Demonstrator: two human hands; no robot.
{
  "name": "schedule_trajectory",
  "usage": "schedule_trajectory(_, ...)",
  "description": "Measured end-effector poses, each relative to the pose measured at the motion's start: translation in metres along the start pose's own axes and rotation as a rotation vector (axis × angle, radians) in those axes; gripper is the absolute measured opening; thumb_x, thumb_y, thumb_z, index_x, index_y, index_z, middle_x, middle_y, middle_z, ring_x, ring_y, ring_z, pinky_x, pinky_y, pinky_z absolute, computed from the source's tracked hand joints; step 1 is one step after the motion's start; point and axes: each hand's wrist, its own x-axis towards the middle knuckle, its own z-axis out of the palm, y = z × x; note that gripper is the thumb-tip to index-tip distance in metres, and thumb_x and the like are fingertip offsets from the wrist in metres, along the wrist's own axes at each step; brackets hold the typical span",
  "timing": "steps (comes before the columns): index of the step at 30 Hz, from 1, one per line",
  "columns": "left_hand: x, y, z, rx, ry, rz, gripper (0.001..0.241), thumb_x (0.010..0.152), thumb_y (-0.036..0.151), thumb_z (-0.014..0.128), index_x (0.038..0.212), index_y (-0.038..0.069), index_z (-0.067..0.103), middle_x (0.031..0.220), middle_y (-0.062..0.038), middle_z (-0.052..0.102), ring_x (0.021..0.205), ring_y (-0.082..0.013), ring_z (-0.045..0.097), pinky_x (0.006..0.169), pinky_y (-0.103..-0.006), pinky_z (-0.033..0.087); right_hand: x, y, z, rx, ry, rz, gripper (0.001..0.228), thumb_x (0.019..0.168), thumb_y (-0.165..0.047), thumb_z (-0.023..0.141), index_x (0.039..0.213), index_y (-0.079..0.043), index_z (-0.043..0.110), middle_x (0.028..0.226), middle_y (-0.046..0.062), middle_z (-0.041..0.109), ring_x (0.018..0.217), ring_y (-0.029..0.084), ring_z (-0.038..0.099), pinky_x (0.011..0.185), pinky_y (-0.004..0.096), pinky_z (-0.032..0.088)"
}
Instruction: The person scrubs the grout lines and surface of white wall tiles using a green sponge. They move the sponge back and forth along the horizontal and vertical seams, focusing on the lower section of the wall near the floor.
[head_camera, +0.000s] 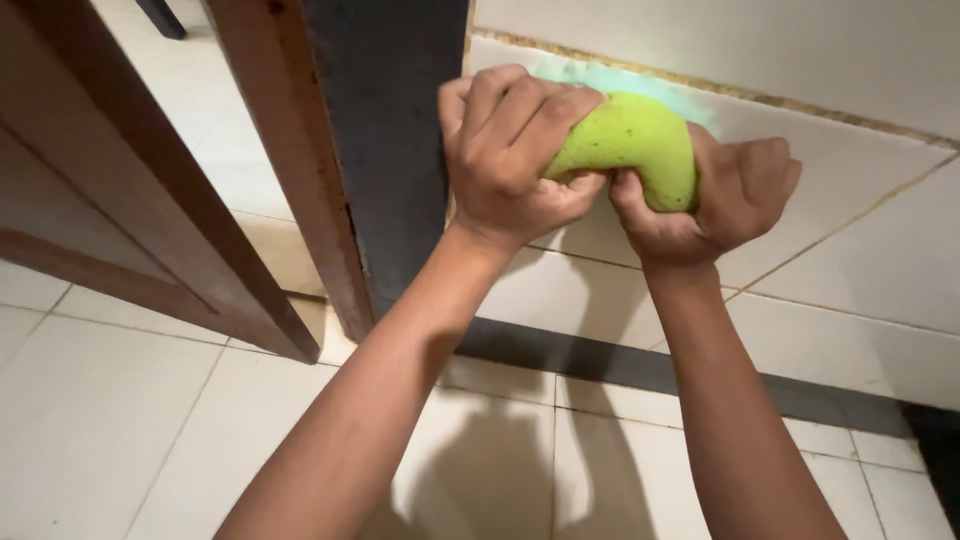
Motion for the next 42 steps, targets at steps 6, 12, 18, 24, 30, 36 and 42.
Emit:
schedule_trajectory(6, 0.003, 0.011, -0.015, -0.027, -0.034, -0.018, 0.039, 0.071, 0.018, 0.084, 0.108, 0.018, 0.069, 0.099, 0.003, 0.064, 0.103, -0.0218, 0.06, 0.093, -0.04, 0.04, 0.005, -0.004, -0.011, -0.017, -0.018, -0.049, 0.041, 0.087, -0.047, 0.09, 0.102, -0.011, 0.076, 0.085, 0.006, 0.046, 0.083, 0.028, 0.048, 0.077, 0.043, 0.036)
schedule_trajectory(12, 0.013, 0.012, -0.021, -0.009, -0.105, -0.033, 0.037, 0.067, 0.017, 0.08, 0.102, 0.015, 0.069, 0.095, 0.001, 0.063, 0.098, -0.0229, 0.059, 0.086, -0.0409, 0.041, 0.018, -0.011, -0.024, -0.004, -0.052, -0.069, 0.035, 0.085, -0.038, 0.092, 0.1, -0.012, 0.074, 0.086, 0.006, 0.049, 0.082, 0.027, 0.051, 0.072, 0.042, 0.04)
schedule_trajectory(18, 0.014, 0.015, -0.027, 0.011, -0.118, -0.006, 0.038, 0.066, 0.018, 0.078, 0.103, 0.013, 0.07, 0.098, -0.001, 0.063, 0.1, -0.0234, 0.058, 0.085, -0.0405, 0.041, 0.021, -0.016, -0.03, 0.055, -0.053, -0.063, 0.037, 0.081, -0.033, 0.095, 0.103, -0.009, 0.076, 0.084, 0.007, 0.05, 0.079, 0.028, 0.052, 0.068, 0.041, 0.043)
schedule_trajectory(24, 0.022, 0.017, -0.034, 0.051, -0.212, 0.03, 0.038, 0.066, 0.018, 0.078, 0.102, 0.012, 0.068, 0.101, 0.0, 0.064, 0.098, -0.0231, 0.057, 0.082, -0.0403, 0.04, 0.027, -0.016, -0.041, 0.092, -0.112, -0.031, 0.038, 0.078, -0.03, 0.095, 0.103, -0.009, 0.075, 0.086, 0.007, 0.052, 0.08, 0.027, 0.054, 0.069, 0.04, 0.045)
schedule_trajectory(30, 0.049, 0.03, -0.047, 0.048, -0.175, 0.105, 0.045, 0.07, 0.018, 0.081, 0.112, 0.014, 0.068, 0.103, -0.001, 0.061, 0.101, -0.0226, 0.056, 0.084, -0.0405, 0.04, 0.043, -0.017, -0.052, 0.045, -0.027, -0.02, 0.042, 0.077, -0.025, 0.094, 0.111, -0.009, 0.075, 0.097, 0.008, 0.055, 0.089, 0.027, 0.055, 0.075, 0.039, 0.047)
schedule_trajectory(36, 0.048, 0.029, -0.038, 0.038, -0.251, -0.056, 0.036, 0.065, 0.021, 0.082, 0.1, 0.017, 0.075, 0.093, 0.002, 0.064, 0.097, -0.022, 0.058, 0.08, -0.0401, 0.042, 0.026, -0.014, -0.042, 0.037, -0.048, 0.004, 0.043, 0.077, -0.027, 0.093, 0.113, -0.009, 0.076, 0.097, 0.008, 0.053, 0.088, 0.026, 0.055, 0.075, 0.039, 0.047)
schedule_trajectory(42, 0.046, 0.025, -0.037, 0.022, -0.331, -0.097, 0.035, 0.065, 0.021, 0.081, 0.099, 0.015, 0.08, 0.089, 0.001, 0.068, 0.093, -0.022, 0.061, 0.081, -0.0397, 0.046, 0.023, -0.009, -0.04, 0.052, -0.045, -0.001, 0.044, 0.079, -0.029, 0.095, 0.114, -0.009, 0.077, 0.095, 0.008, 0.053, 0.085, 0.026, 0.054, 0.073, 0.04, 0.047)
